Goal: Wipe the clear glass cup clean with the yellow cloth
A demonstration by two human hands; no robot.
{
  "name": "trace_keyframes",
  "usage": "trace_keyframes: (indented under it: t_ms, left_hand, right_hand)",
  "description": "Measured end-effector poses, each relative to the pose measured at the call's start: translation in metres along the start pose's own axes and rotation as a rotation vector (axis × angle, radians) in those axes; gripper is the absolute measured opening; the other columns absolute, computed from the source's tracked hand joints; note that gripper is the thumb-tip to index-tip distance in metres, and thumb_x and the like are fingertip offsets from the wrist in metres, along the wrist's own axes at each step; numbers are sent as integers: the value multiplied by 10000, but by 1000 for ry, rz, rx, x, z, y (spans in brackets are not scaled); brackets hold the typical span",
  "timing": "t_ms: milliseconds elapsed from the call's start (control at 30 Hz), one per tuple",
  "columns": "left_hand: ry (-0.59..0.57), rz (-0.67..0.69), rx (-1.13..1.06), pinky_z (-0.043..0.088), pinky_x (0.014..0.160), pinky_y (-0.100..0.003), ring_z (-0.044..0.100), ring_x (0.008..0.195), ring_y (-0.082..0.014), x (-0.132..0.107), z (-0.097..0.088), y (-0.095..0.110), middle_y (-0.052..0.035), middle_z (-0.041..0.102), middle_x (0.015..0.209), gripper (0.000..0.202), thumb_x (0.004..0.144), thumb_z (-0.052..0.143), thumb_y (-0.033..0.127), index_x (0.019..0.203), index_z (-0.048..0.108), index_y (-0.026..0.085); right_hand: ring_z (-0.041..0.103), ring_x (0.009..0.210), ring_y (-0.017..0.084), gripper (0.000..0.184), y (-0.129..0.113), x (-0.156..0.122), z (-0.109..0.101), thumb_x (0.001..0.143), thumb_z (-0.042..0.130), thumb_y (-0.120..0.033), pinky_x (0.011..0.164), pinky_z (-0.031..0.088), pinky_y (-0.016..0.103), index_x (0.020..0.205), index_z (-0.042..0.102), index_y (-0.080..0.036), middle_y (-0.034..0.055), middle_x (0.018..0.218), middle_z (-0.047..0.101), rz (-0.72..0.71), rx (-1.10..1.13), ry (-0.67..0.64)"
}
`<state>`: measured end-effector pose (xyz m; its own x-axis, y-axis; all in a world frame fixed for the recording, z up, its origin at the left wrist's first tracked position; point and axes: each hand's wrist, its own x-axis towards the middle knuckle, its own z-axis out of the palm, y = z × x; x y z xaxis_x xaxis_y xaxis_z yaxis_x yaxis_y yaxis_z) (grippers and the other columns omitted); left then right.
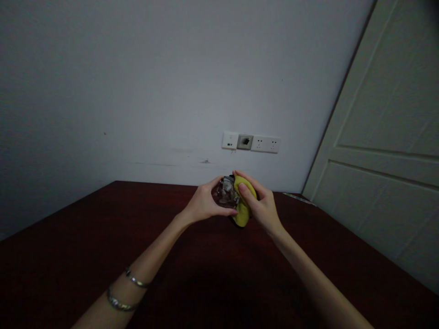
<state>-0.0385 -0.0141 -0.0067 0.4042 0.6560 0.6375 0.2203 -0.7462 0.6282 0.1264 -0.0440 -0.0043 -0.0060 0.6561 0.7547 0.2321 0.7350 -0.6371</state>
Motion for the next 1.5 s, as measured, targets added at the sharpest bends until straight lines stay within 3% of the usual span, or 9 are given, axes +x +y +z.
trace_keyframes:
  t_ms: [133,200,433,667,933,1133,1233,1400,1500]
  left_hand:
    - [6,-35,-63,525,782,-313,642,883,-195,3,1,3,-51,669,1004,703,568,798,266,1199,509,150]
    - [14,-34,-70,524,781,-306,644,881,-191,3,1,3,-47,670,1003,670,581,784,239,1188,515,153]
    - [32,17,115,474,921,-382,604,1030,-250,0,0,0,-102,639,1124,841,500,829,401,1221,489,134]
    - [59,26,157,468,912,-373,592,1029,-238,6,2,-4,-102,607,1173,771,562,772,229,1253,442,144]
    - [19,157,253,423,983,-452,532,1141,-281,6,3,-9,-152,541,1235,803,590,785,302,1277,402,139]
    - [3,242,250,383,1034,-465,470,1228,-281,7,3,-22,-153,478,1312,802,639,716,178,1342,329,173]
    - [-16,254,260,386,1040,-445,474,1228,-272,6,1,-20,-146,487,1309,817,621,728,174,1339,336,170]
    - [-19,183,217,361,1062,-459,484,1223,-281,4,-1,-7,-157,508,1315,836,570,796,256,1300,404,142]
    - [-63,65,45,403,1024,-471,552,1146,-281,2,0,-2,-131,574,1251,850,519,836,306,1265,458,157]
  right_hand:
    - [523,1216,237,349,-4,-4,-2,818,614,-297,1039,407,436,1164,632,-262,58,1324,555,-269,-208,-79]
    - [519,1220,236,351,-6,-5,-2,815,616,-278,1038,410,435,1166,631,-272,54,1328,551,-306,-240,-93]
    - [628,1069,236,360,-3,-2,3,826,595,-371,939,499,423,1145,644,-214,78,1171,663,11,-59,56]
    - [470,1268,234,391,1,-8,3,821,603,-222,1063,390,441,1210,600,-268,62,1384,490,-351,-277,-70]
    - [624,1064,230,346,0,1,2,806,620,-358,967,475,443,1127,655,-231,70,1145,673,-10,-92,59]
    - [533,1204,236,380,-1,-4,0,812,619,-265,1034,414,453,1192,613,-278,62,1318,558,-263,-271,-58]
    - [545,1191,226,376,-1,-1,-3,814,621,-278,1044,406,437,1190,615,-267,63,1298,576,-238,-251,-84]
    - [628,1063,227,367,3,7,-5,790,634,-398,965,478,423,1117,661,-234,53,1143,680,43,-17,2]
    - [631,1059,225,401,8,8,-7,790,624,-441,957,483,417,1128,652,-227,54,1150,678,97,82,-13]
